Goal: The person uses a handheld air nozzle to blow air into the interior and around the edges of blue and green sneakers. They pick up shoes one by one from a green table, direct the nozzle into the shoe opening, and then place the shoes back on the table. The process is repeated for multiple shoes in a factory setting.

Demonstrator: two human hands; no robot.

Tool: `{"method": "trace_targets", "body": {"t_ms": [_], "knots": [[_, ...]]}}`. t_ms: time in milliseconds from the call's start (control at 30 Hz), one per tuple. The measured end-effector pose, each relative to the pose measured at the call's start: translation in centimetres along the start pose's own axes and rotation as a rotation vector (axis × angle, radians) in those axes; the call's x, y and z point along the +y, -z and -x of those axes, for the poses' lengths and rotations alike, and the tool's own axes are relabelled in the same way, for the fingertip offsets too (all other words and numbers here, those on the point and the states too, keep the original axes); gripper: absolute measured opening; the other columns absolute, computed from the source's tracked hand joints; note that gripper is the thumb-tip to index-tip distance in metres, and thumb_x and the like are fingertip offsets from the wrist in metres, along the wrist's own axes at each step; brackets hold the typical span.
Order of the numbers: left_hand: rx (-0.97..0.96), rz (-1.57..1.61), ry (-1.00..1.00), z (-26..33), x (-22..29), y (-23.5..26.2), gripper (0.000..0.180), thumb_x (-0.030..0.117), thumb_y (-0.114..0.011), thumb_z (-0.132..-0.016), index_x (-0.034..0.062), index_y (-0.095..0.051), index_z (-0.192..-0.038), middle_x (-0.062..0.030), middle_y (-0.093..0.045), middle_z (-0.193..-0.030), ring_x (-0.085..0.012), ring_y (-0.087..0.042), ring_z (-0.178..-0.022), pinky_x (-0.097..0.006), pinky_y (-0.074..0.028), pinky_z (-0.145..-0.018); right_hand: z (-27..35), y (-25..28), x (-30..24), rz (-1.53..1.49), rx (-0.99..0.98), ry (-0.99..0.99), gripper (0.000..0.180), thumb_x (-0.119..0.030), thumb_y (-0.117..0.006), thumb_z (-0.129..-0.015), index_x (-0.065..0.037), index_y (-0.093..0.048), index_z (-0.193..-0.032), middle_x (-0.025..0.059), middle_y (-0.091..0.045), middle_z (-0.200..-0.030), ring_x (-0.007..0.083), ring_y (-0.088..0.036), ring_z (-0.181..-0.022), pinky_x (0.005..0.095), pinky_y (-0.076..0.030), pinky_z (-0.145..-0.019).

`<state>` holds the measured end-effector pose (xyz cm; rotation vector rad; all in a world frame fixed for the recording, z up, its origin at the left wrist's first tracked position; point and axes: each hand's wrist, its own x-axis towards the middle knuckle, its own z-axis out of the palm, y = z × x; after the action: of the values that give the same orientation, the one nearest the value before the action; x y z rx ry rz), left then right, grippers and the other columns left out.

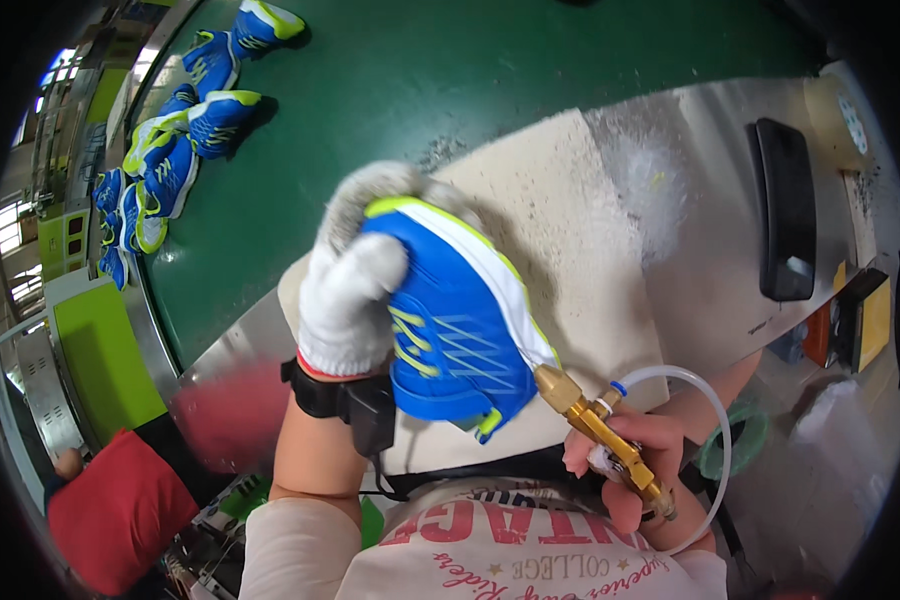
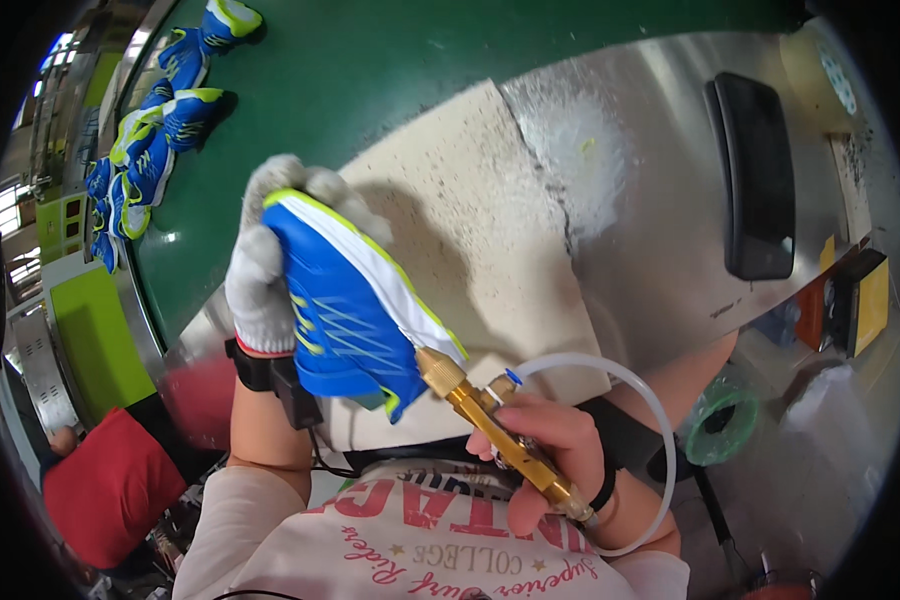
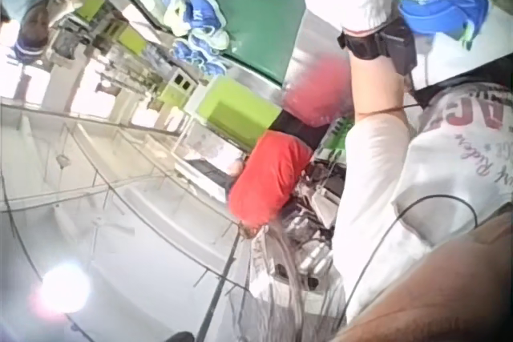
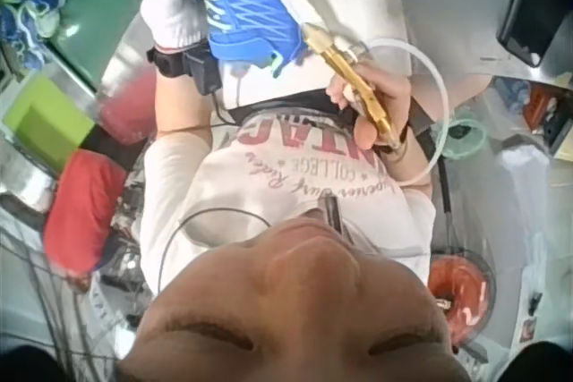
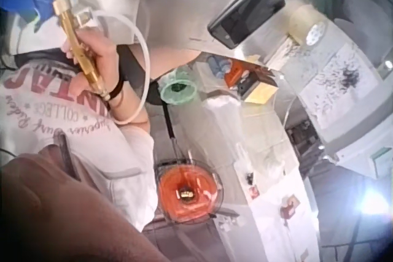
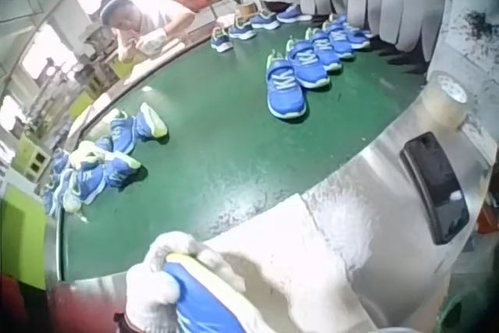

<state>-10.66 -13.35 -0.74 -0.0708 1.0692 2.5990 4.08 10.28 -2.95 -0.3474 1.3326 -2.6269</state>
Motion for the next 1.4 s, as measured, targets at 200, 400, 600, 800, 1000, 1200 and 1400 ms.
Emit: {"method": "trace_targets", "body": {"t_ms": [200, 400, 600, 800, 1000, 1200, 1400], "knots": [[0.215, -0.199, -0.041, 2.0, 0.8, 1.0, 0.055, 0.027, -0.068, -0.085, 0.0044, -0.046, -0.131, -0.0222, -0.057, -0.123, -0.0335, -0.061, -0.107, -0.045, -0.052, -0.091, 1.2, -0.3, -0.9, -0.190, 0.098, -0.205, 0.086, -0.053, -0.074, -0.073, -0.003, -0.037, -0.133, 0.0171, -0.061, -0.099, 0.0166, -0.060, -0.081, 0.0242, -0.048, -0.063], [0.484, -0.374, 0.004, 7.4, 1.1, -0.5, 0.047, 0.034, -0.045, -0.099, -0.0009, -0.044, -0.130, -0.0204, -0.054, -0.127, -0.0302, -0.058, -0.112, -0.046, -0.047, -0.098, 1.2, -1.4, -1.8, -0.349, 0.304, -0.345, 0.076, -0.059, -0.057, -0.086, -0.002, -0.030, -0.129, 0.0171, -0.058, -0.098, 0.0136, -0.056, -0.074, 0.0235, -0.047, -0.058], [0.628, -0.248, 0.226, 13.7, -0.2, -4.5, 0.054, 0.032, -0.049, -0.099, -0.0048, -0.039, -0.136, -0.0180, -0.054, -0.130, -0.0332, -0.056, -0.117, -0.052, -0.052, -0.092, 1.6, -2.3, -1.4, -0.343, 0.327, -0.368, 0.077, -0.056, -0.059, -0.086, 0.001, -0.030, -0.129, 0.0137, -0.057, -0.100, 0.0117, -0.055, -0.077, 0.0240, -0.048, -0.061], [0.466, 0.055, 0.537, 17.3, -0.4, -4.5, 0.065, 0.040, -0.059, -0.092, -0.0053, -0.039, -0.135, -0.0234, -0.058, -0.121, -0.0391, -0.063, -0.103, -0.050, -0.059, -0.073, 3.2, -4.1, -0.1, 0.164, 0.109, -0.191, 0.086, -0.053, -0.072, -0.078, 0.002, -0.033, -0.132, 0.0124, -0.058, -0.097, 0.0137, -0.056, -0.077, 0.0258, -0.049, -0.066], [0.278, 0.547, 0.563, 18.1, -2.5, -3.8, 0.065, 0.043, -0.057, -0.092, -0.0028, -0.040, -0.135, -0.0226, -0.059, -0.118, -0.0398, -0.063, -0.099, -0.054, -0.056, -0.077, 4.4, -4.5, -1.3, 0.553, -0.132, -0.031, 0.074, -0.037, -0.083, -0.069, 0.009, -0.050, -0.116, 0.0177, -0.057, -0.087, 0.0343, -0.056, -0.073, 0.0376, -0.047, -0.067], [0.113, 0.516, 0.650, 17.1, -5.3, -5.0, 0.058, 0.030, -0.056, -0.094, -0.0004, -0.036, -0.140, -0.0199, -0.047, -0.136, -0.0400, -0.046, -0.125, -0.060, -0.039, -0.101, 7.6, -3.7, -5.3, 0.425, -0.106, -0.187, 0.072, -0.048, -0.062, -0.088, -0.005, -0.029, -0.135, 0.0143, -0.058, -0.092, 0.0210, -0.059, -0.078, 0.0370, -0.047, -0.077], [-0.038, 0.406, 0.719, 12.0, -8.9, -9.7, 0.068, 0.045, -0.066, -0.085, 0.0075, -0.041, -0.135, -0.0165, -0.046, -0.131, -0.0353, -0.040, -0.129, -0.051, -0.031, -0.111, 8.7, -5.5, -7.1, 0.124, 0.398, -0.161, 0.069, -0.051, -0.059, -0.089, -0.002, -0.028, -0.128, 0.0158, -0.058, -0.092, 0.0249, -0.062, -0.091, 0.0382, -0.047, -0.085]]}}
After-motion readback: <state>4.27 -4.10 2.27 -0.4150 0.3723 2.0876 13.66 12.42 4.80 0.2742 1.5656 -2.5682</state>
